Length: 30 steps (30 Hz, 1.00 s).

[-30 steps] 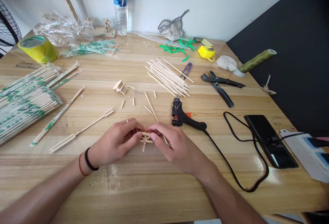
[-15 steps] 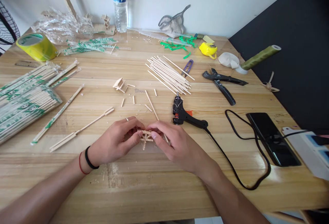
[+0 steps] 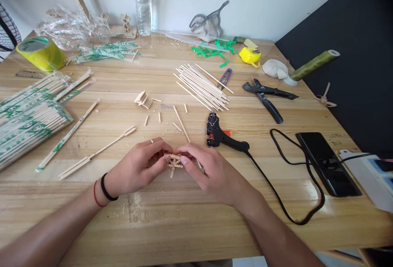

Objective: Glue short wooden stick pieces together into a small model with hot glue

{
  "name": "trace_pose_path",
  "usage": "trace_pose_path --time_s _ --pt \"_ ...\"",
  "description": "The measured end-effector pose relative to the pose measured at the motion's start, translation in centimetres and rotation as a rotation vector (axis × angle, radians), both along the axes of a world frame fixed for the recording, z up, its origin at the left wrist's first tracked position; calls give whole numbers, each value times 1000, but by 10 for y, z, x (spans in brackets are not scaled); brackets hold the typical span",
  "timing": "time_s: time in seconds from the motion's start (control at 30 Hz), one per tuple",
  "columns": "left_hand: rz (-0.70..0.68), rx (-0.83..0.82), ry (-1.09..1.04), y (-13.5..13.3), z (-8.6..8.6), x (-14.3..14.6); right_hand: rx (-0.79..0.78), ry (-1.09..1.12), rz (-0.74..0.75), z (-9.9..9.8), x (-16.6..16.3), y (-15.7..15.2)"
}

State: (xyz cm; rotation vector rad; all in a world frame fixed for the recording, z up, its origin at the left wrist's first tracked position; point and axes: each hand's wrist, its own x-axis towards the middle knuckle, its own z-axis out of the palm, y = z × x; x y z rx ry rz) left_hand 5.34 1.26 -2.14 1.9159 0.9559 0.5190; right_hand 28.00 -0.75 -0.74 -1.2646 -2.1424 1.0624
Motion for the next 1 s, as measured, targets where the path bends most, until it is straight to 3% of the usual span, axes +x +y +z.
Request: trace_pose_path --time_s 0.73,1.0 --pt "-1 -9 -2 0 1 0 -28 17 0 1 -1 1" --pt "81 -247 -168 1 3 -2 -102 129 -79 -2 -1 1"
